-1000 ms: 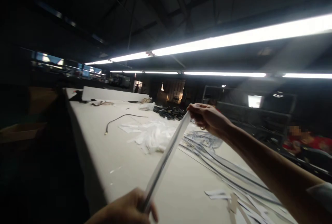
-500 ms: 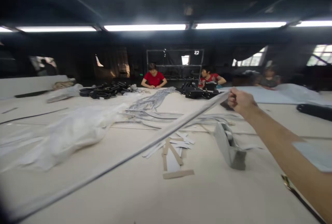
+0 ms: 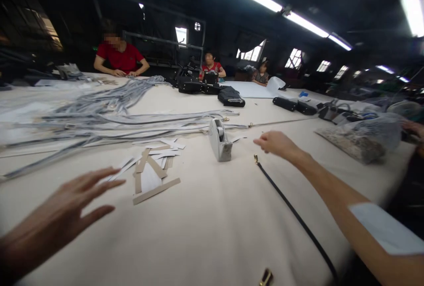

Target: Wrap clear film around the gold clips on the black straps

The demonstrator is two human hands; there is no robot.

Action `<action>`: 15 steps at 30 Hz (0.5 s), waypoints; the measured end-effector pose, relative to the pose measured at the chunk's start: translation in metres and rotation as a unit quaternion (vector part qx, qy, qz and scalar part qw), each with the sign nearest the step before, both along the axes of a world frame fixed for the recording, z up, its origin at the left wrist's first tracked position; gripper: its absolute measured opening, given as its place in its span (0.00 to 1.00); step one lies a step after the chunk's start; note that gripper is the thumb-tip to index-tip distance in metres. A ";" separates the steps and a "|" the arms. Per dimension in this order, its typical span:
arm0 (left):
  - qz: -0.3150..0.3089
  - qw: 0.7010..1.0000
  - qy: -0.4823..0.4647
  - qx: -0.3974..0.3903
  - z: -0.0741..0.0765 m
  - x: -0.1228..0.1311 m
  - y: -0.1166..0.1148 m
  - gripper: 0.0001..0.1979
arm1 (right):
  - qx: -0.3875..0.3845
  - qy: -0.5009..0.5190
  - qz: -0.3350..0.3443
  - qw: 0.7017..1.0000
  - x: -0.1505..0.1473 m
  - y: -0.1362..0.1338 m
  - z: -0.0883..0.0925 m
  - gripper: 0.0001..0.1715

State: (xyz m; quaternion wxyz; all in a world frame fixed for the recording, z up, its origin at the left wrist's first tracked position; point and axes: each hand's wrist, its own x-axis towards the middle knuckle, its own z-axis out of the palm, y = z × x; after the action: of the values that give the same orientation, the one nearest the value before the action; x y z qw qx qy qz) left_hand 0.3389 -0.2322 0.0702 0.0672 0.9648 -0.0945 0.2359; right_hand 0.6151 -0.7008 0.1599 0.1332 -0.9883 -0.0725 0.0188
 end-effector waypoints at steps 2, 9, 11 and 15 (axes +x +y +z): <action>-0.033 0.998 0.021 -0.041 -0.034 -0.020 -0.033 0.14 | -0.055 0.021 0.009 0.998 -0.029 -0.023 -0.030 0.19; -0.117 0.967 0.126 -0.189 -0.069 -0.064 -0.150 0.16 | -0.138 0.026 -0.003 0.990 -0.070 -0.059 -0.114 0.09; -0.171 0.944 0.185 -0.212 -0.063 -0.050 -0.203 0.23 | -0.142 0.025 -0.002 0.990 -0.073 -0.065 -0.115 0.09; -0.239 0.907 0.239 -0.251 -0.068 -0.016 -0.310 0.41 | -0.124 0.001 0.015 0.992 -0.082 -0.051 -0.102 0.10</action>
State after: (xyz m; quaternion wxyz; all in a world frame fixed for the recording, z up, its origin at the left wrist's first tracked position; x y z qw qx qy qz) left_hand 0.3230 -0.5422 0.0017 0.3822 0.8921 -0.2409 -0.0085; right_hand 0.5331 -0.7516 0.0582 0.0097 -0.9960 -0.0839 0.0307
